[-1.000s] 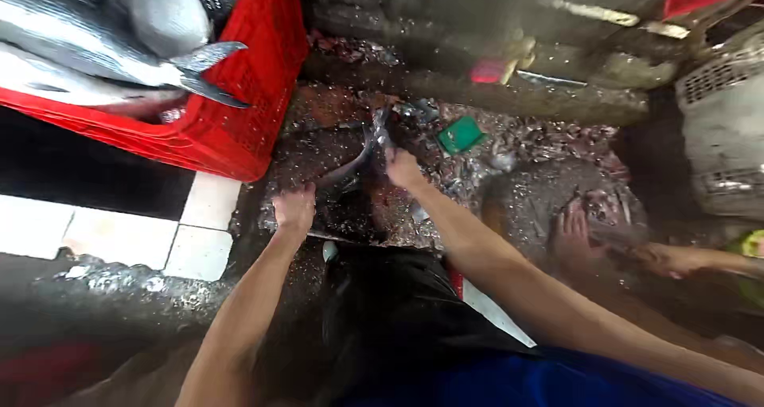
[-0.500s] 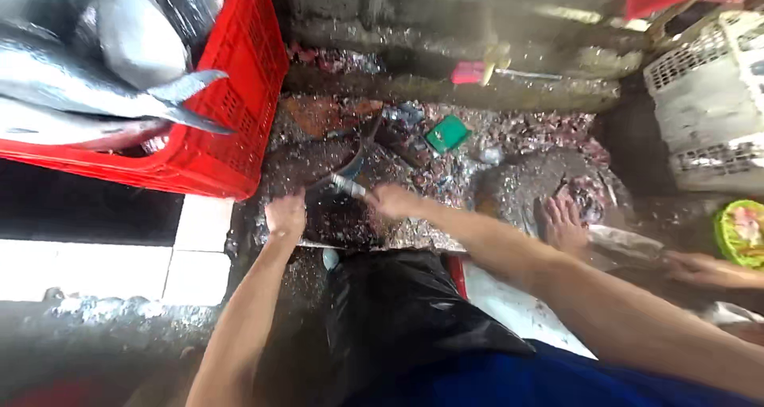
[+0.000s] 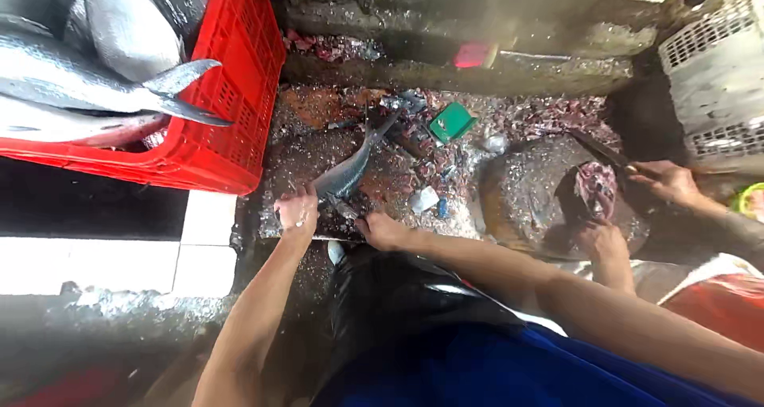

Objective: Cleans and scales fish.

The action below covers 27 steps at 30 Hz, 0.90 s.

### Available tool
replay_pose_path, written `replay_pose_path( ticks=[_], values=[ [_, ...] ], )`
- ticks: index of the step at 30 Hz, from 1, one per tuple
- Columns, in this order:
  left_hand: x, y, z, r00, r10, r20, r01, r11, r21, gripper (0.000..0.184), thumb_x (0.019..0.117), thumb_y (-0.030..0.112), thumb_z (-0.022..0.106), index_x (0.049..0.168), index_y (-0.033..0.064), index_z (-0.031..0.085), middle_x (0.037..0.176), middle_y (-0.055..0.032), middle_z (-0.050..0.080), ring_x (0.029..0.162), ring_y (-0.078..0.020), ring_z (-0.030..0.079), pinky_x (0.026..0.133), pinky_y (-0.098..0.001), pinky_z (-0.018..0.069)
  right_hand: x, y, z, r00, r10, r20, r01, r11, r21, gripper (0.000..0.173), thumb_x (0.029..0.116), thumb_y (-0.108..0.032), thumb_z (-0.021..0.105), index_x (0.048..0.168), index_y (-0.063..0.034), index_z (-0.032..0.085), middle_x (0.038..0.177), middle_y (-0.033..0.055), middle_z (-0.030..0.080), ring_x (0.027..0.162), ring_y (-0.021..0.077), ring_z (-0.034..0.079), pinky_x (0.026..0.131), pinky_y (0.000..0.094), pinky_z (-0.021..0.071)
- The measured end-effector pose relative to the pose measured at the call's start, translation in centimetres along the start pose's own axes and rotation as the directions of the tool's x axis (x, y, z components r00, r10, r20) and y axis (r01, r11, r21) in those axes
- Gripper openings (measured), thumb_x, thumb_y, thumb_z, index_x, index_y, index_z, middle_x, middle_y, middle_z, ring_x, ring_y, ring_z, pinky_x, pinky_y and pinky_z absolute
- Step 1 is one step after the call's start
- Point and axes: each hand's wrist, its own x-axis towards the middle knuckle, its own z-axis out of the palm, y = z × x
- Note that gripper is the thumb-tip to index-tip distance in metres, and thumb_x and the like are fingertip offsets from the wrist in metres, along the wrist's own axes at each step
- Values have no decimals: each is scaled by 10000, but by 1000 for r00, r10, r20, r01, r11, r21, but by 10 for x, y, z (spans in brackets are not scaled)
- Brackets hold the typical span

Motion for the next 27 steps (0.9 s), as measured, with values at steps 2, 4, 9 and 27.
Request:
replay_pose_path(
  ticks=[2, 4, 9, 27],
  values=[
    [-14, -2, 10, 995, -86, 44, 92, 985, -146, 743, 810, 92, 807, 1483, 98, 493, 1472, -268, 475, 1059, -508, 632, 797, -647, 555, -8, 12, -9, 1000, -6, 31, 7, 1000, -23, 585, 1115, -463, 329, 1199, 15, 655, 1134, 260, 684, 1110, 414, 669, 956, 625, 522],
    [-26, -10, 5, 950, -198, 240, 292, 832, -471, 914, 788, 230, 848, 1551, 100, 360, 1571, -214, 372, 1068, -460, 652, 802, -594, 588, 20, 35, -33, 992, 86, -97, -82, 996, 35, 623, 1109, -506, 311, 1228, 6, 645, 1136, 272, 682, 1105, 436, 670, 938, 647, 525],
    [-29, 7, 16, 723, 187, 665, 691, -195, -696, 668, 984, 675, 491, 1284, 89, 610, 977, -171, 694, 742, -270, 687, 634, -413, 601, 11, 64, 28, 993, -20, -116, 32, 994, 108, 593, 1098, -506, 324, 1109, -18, 662, 976, 221, 688, 944, 385, 697, 845, 617, 557],
    [-5, 24, 17, 742, 132, 658, 662, -298, -688, 583, 1003, 646, 465, 1132, 107, 646, 838, -103, 679, 598, -209, 633, 500, -373, 551, -3, 77, 26, 985, -107, -137, 118, 990, 74, 573, 1109, -482, 326, 1187, -20, 656, 986, 214, 703, 949, 371, 710, 861, 602, 569]
  ],
)
